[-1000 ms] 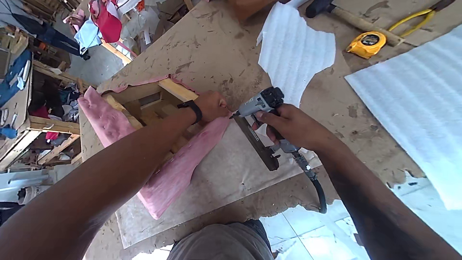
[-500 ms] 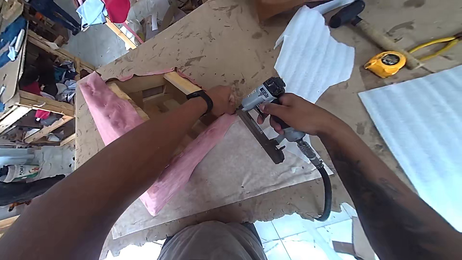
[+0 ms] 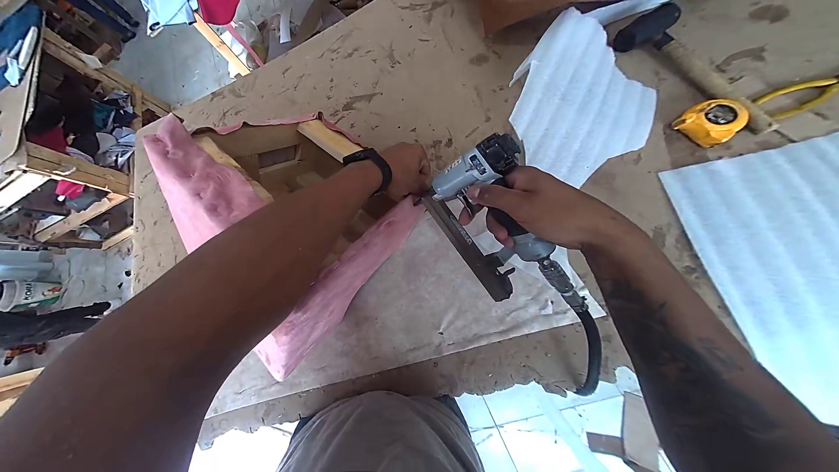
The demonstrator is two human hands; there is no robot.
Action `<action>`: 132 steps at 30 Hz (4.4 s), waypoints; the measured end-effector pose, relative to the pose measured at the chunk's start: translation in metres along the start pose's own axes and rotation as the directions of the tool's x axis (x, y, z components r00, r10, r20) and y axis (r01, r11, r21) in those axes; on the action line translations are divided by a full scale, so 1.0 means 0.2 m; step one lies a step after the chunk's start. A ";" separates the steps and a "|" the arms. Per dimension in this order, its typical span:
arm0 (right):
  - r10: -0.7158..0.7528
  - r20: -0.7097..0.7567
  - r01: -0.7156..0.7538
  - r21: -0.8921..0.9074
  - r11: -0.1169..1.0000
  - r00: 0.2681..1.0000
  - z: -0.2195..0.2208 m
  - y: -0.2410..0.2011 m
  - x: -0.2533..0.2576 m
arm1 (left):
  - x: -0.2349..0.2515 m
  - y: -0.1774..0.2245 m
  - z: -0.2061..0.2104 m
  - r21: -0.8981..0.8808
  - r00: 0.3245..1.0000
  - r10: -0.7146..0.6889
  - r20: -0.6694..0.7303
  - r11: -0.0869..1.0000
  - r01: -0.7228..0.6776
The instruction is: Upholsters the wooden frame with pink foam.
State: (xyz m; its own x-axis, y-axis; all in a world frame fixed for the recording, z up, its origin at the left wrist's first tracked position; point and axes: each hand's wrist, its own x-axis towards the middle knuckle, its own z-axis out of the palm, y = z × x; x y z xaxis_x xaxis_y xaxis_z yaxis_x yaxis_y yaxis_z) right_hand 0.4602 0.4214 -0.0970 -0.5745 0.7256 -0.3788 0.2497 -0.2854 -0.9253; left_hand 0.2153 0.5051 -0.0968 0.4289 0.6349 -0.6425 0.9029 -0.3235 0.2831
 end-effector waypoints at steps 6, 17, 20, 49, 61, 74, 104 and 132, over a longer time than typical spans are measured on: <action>0.073 0.043 -0.071 -0.047 0.996 0.996 -0.01 -0.10 0.03 | 0.00 -0.01 -0.02 -0.002 1.000 0.002 -0.016 1.000 -0.002; 0.110 0.134 -0.092 -0.130 0.987 0.985 0.10 -0.33 -0.03 | -0.08 0.05 -0.05 0.121 1.000 0.028 0.002 0.992 -0.028; 0.092 0.121 -0.077 -0.123 0.989 0.988 0.14 -0.38 -0.09 | -0.06 0.02 -0.05 0.125 0.998 0.058 -0.010 0.991 -0.056; 0.058 -0.188 -0.056 0.016 0.998 0.980 0.17 -0.18 -0.40 | -1.33 -0.39 0.45 0.109 0.227 0.171 -0.959 0.959 -0.260; 0.195 0.085 -0.175 -0.206 0.963 0.977 0.21 -0.54 0.03 | -1.32 -0.40 0.46 0.067 0.174 0.122 -0.977 0.953 -0.295; 0.255 0.065 -0.235 -0.217 0.947 0.965 0.12 -0.49 0.05 | -1.33 -0.37 0.43 0.066 0.118 0.149 -0.982 0.849 -0.525; -0.660 -0.577 0.741 -0.135 0.658 0.481 1.15 -0.40 0.31 | -1.76 -0.11 1.52 -0.388 0.171 -0.891 -0.421 0.007 -0.922; -0.099 -0.251 0.027 -0.275 0.961 0.963 1.79 0.04 0.39 | -2.41 -1.17 1.81 -0.850 0.182 -0.837 -0.516 0.474 -0.228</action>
State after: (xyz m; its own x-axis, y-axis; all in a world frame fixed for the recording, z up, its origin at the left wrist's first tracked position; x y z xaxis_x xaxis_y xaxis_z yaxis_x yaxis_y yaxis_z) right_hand 0.1383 0.2516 -0.1402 -0.3825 0.8840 -0.2689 0.4384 -0.0825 -0.8950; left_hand -0.2132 0.0207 -0.1111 -0.6634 0.7482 0.0134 0.3547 0.2986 0.8860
